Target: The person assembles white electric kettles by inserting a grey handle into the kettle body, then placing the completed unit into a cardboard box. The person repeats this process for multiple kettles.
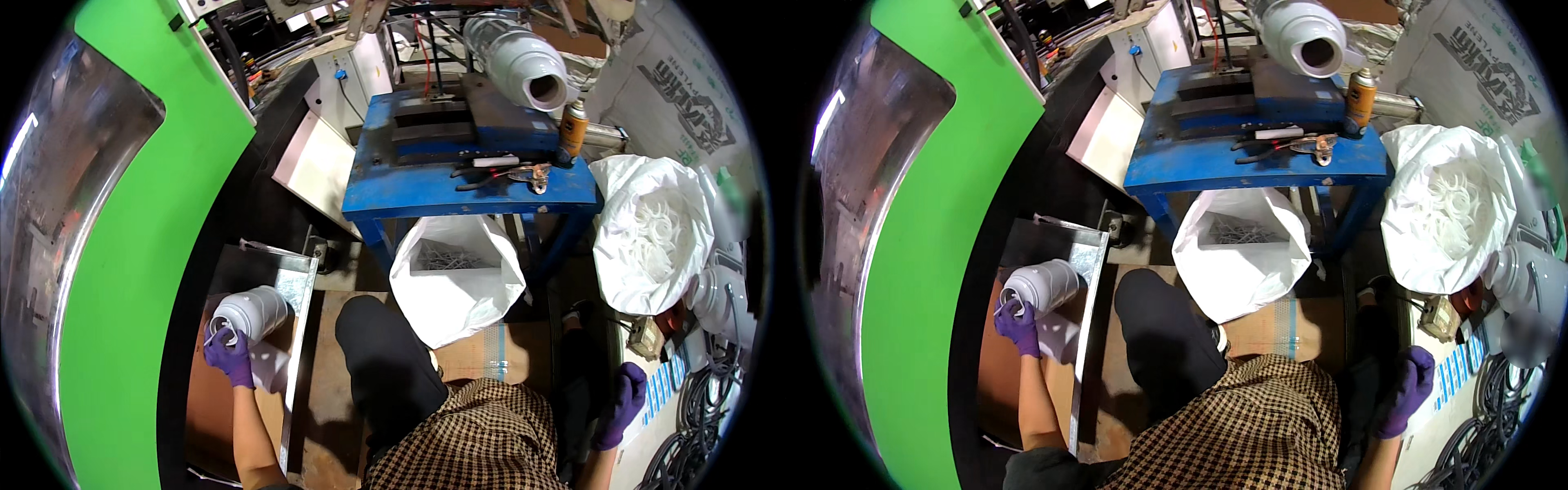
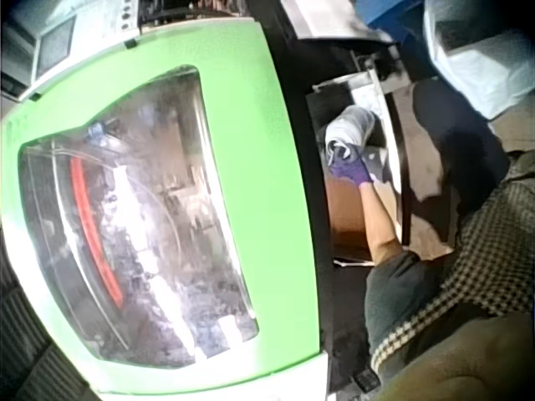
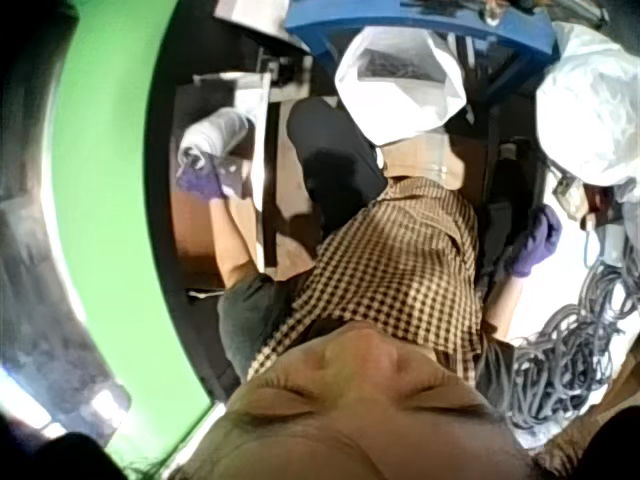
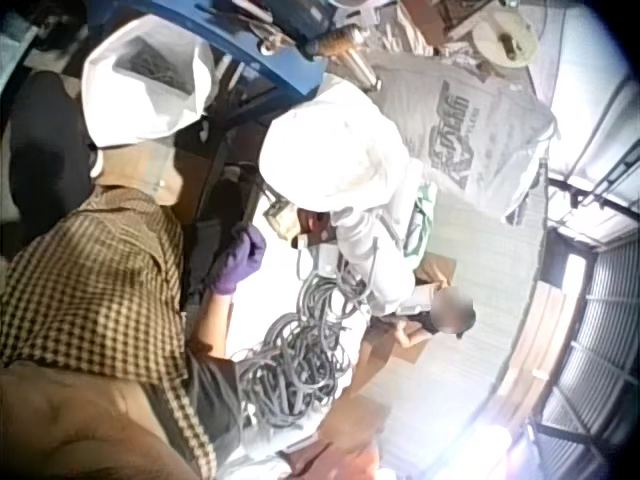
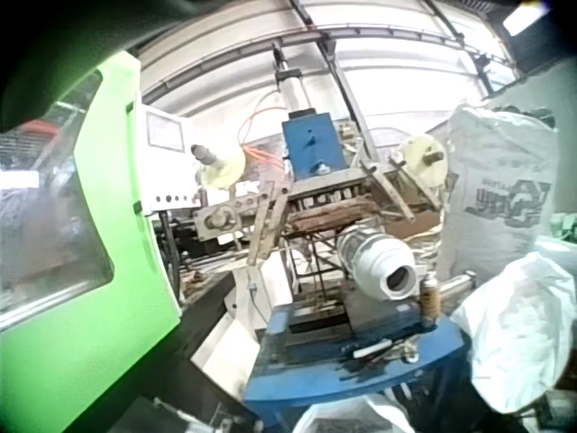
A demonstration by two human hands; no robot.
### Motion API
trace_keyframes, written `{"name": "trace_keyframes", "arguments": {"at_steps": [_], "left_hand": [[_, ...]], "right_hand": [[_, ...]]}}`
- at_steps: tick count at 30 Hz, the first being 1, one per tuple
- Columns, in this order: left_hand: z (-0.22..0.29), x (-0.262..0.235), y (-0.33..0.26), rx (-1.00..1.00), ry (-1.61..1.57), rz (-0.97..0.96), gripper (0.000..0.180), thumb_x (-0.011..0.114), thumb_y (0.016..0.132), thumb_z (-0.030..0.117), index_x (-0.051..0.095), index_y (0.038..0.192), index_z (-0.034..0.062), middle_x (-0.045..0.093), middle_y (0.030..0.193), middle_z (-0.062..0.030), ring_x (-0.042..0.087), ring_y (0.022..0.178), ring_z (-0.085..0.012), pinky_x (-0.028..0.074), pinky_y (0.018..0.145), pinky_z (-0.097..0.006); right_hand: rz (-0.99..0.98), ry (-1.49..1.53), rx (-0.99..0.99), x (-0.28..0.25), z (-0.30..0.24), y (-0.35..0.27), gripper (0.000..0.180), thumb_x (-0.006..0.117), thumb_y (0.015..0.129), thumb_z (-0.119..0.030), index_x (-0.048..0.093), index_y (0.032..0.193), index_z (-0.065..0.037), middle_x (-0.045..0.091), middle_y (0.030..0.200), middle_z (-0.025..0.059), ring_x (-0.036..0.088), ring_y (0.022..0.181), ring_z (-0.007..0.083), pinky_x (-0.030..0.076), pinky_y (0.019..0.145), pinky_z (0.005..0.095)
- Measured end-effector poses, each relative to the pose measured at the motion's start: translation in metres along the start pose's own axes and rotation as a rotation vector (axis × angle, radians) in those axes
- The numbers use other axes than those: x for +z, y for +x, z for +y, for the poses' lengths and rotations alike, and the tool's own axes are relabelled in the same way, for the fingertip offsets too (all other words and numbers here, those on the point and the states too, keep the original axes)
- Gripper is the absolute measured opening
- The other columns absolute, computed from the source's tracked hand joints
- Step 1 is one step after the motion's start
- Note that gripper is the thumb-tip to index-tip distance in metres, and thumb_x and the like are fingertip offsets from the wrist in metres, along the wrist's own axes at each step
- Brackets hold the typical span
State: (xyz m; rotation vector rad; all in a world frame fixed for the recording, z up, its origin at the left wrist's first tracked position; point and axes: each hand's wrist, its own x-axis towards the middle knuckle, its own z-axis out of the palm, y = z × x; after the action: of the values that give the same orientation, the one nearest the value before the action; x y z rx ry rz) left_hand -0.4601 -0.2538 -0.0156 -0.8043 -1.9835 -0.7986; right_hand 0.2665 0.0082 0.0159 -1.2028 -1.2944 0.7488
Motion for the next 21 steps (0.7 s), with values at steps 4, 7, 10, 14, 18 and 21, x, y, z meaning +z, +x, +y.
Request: {"name": "trace_keyframes", "arguments": {"at_steps": [4, 7, 10, 14, 18, 21], "left_hand": [[0.008, 0.02, 0.002, 0.154, -0.053, -0.097, 0.041, 0.09, 0.065, 0.023, 0.064, 0.095, 0.0129, 0.068, 0.112, -0.014, 0.062, 0.11, -0.0377, 0.045, 0.098, -0.05], [-0.02, 0.066, -0.039, -0.04, -0.261, -0.199, 0.044, 0.09, 0.064, 0.014, 0.059, 0.094, 0.0094, 0.063, 0.11, -0.0151, 0.058, 0.118, -0.0362, 0.044, 0.105, -0.047], [-0.034, 0.118, -0.05, -0.298, -0.518, -0.11, 0.05, 0.086, 0.063, 0.003, 0.056, 0.103, 0.0082, 0.06, 0.12, -0.0117, 0.056, 0.121, -0.0301, 0.041, 0.113, -0.044], [0.0, 0.148, -0.034, -0.267, -0.395, -0.218, 0.098, 0.092, 0.059, 0.01, 0.045, 0.144, 0.0002, 0.049, 0.146, -0.0183, 0.05, 0.133, -0.0329, 0.038, 0.116, -0.042], [0.004, 0.134, 0.003, -0.082, 0.049, -0.606, 0.098, 0.094, 0.058, 0.04, 0.055, 0.142, 0.0099, 0.05, 0.143, -0.0198, 0.047, 0.133, -0.0368, 0.042, 0.112, -0.045], [0.037, 0.09, 0.053, 0.112, 0.063, -0.665, 0.09, 0.094, 0.055, 0.04, 0.059, 0.132, 0.0064, 0.057, 0.128, -0.0172, 0.052, 0.123, -0.0351, 0.042, 0.108, -0.046]], "right_hand": [[-0.032, 0.089, 0.112, 0.023, -0.008, -0.005, 0.014, 0.053, 0.097, -0.006, 0.063, 0.106, -0.001, 0.062, 0.094, 0.0028, 0.054, 0.081, 0.0098, 0.044, 0.076, 0.0237], [-0.077, 0.082, 0.209, 0.03, -0.004, -0.005, 0.015, 0.054, 0.096, -0.006, 0.063, 0.106, 0.0, 0.063, 0.095, 0.0029, 0.055, 0.082, 0.0098, 0.044, 0.075, 0.0238], [-0.111, 0.021, 0.083, 0.037, -0.018, -0.005, 0.015, 0.056, 0.086, 0.007, 0.066, 0.095, 0.0, 0.065, 0.096, 0.0076, 0.062, 0.087, 0.016, 0.05, 0.081, 0.0273], [-0.112, -0.136, -0.07, 0.028, -0.031, -0.014, 0.016, 0.059, 0.082, 0.007, 0.068, 0.094, 0.0, 0.065, 0.097, 0.0096, 0.063, 0.091, 0.0198, 0.051, 0.085, 0.0303], [-0.064, -0.046, 0.058, 0.021, -0.006, -0.025, 0.015, 0.061, 0.083, 0.006, 0.069, 0.094, 0.001, 0.066, 0.097, 0.0089, 0.063, 0.09, 0.0188, 0.05, 0.084, 0.0296], [-0.036, 0.09, 0.157, 0.03, 0.003, -0.032, 0.011, 0.064, 0.086, 0.003, 0.071, 0.094, 0.0, 0.066, 0.098, 0.0091, 0.064, 0.089, 0.0178, 0.051, 0.082, 0.0294]]}}
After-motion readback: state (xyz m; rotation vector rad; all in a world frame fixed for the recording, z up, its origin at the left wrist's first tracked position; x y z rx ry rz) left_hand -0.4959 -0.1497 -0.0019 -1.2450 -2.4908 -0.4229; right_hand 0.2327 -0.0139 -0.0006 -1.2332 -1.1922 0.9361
